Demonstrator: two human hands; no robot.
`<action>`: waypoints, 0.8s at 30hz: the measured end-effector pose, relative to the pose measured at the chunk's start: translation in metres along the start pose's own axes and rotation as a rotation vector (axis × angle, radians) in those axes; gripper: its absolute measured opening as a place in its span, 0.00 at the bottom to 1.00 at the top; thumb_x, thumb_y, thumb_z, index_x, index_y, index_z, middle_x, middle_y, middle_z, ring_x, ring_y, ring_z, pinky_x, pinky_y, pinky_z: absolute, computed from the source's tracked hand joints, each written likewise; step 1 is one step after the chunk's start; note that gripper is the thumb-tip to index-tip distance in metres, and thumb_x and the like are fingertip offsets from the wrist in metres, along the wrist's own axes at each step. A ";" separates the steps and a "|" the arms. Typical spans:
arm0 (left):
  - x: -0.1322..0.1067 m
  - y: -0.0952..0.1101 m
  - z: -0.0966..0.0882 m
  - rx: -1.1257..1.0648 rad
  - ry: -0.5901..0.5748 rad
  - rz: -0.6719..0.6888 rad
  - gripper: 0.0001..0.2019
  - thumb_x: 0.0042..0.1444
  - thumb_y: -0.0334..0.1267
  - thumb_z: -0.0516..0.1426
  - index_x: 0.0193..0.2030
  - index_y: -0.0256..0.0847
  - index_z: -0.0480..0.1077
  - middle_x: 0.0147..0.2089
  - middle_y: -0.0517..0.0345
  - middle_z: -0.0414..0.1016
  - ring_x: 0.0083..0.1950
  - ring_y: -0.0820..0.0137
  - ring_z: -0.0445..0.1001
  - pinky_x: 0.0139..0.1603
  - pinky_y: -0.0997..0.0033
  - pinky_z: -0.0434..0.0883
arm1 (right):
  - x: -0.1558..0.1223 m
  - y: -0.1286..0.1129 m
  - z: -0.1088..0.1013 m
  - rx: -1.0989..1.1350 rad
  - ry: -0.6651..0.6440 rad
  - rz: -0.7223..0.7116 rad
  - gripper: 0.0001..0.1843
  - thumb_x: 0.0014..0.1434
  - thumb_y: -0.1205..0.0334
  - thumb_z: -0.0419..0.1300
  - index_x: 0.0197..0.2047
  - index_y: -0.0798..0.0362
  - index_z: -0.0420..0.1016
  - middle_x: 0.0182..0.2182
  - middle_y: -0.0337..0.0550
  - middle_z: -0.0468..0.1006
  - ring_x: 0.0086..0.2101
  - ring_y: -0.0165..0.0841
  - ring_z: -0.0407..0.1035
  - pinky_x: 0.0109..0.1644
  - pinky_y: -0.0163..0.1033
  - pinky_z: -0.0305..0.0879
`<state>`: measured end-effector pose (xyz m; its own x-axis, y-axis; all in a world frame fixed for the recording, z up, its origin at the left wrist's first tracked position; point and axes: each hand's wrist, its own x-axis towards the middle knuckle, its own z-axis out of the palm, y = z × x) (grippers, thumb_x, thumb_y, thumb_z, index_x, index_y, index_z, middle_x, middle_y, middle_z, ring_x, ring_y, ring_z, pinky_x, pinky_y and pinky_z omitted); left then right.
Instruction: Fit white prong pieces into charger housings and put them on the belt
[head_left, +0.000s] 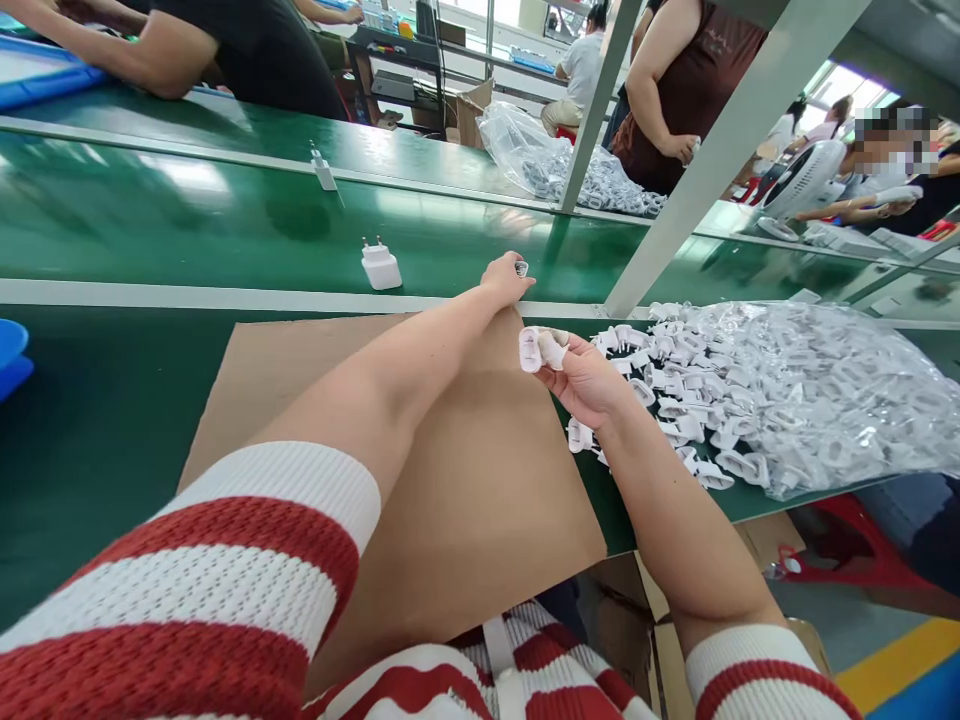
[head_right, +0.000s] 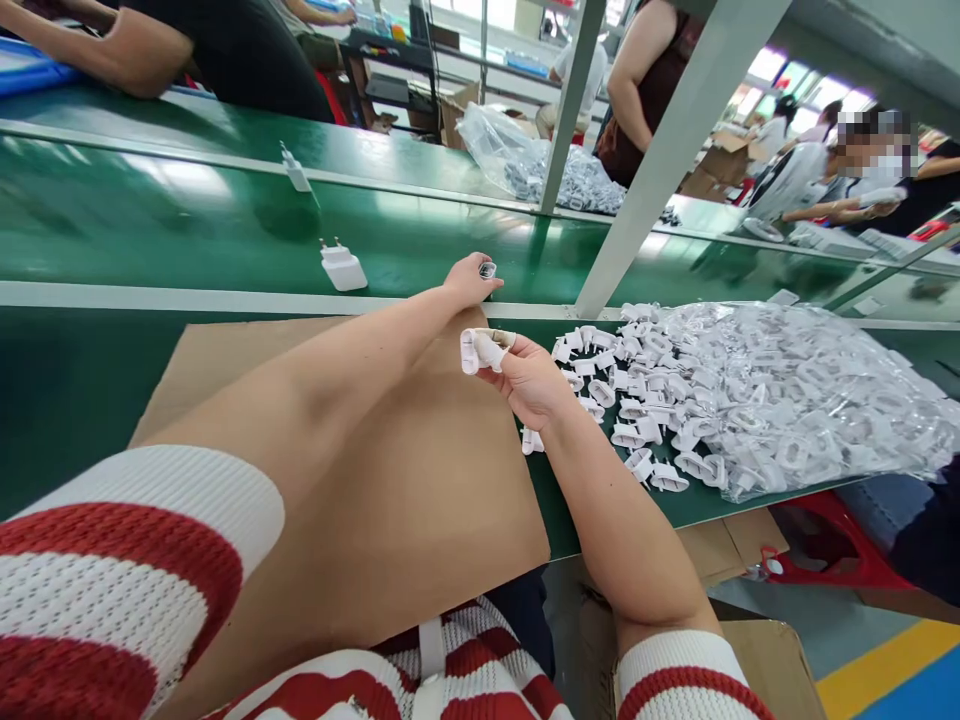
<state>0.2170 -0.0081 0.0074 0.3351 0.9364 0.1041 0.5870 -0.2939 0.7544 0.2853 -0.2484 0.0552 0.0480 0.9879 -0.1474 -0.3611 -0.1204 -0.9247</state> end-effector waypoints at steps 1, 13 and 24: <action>0.001 0.000 0.001 -0.012 0.002 0.007 0.26 0.61 0.36 0.65 0.66 0.36 0.71 0.63 0.39 0.78 0.62 0.52 0.76 0.65 0.55 0.71 | 0.000 0.000 -0.001 0.018 0.004 0.009 0.25 0.39 0.49 0.84 0.37 0.48 0.84 0.40 0.38 0.84 0.41 0.31 0.77 0.54 0.39 0.77; -0.166 -0.019 -0.066 -0.207 -0.260 0.389 0.23 0.64 0.44 0.61 0.65 0.42 0.72 0.64 0.50 0.78 0.62 0.58 0.77 0.68 0.58 0.71 | -0.004 -0.006 0.002 -0.357 0.196 -0.248 0.22 0.48 0.50 0.77 0.45 0.47 0.82 0.41 0.38 0.86 0.35 0.30 0.78 0.35 0.35 0.74; -0.212 -0.043 -0.118 -0.132 -0.707 0.383 0.37 0.64 0.47 0.62 0.79 0.55 0.60 0.62 0.50 0.74 0.53 0.61 0.78 0.55 0.66 0.76 | -0.016 0.004 0.014 -0.578 0.090 -0.301 0.20 0.52 0.50 0.78 0.45 0.48 0.84 0.40 0.42 0.85 0.38 0.34 0.77 0.47 0.44 0.78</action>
<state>0.0338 -0.1719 0.0297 0.9070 0.4201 -0.0299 0.2600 -0.5026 0.8245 0.2705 -0.2636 0.0592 0.1556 0.9776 0.1416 0.2379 0.1020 -0.9659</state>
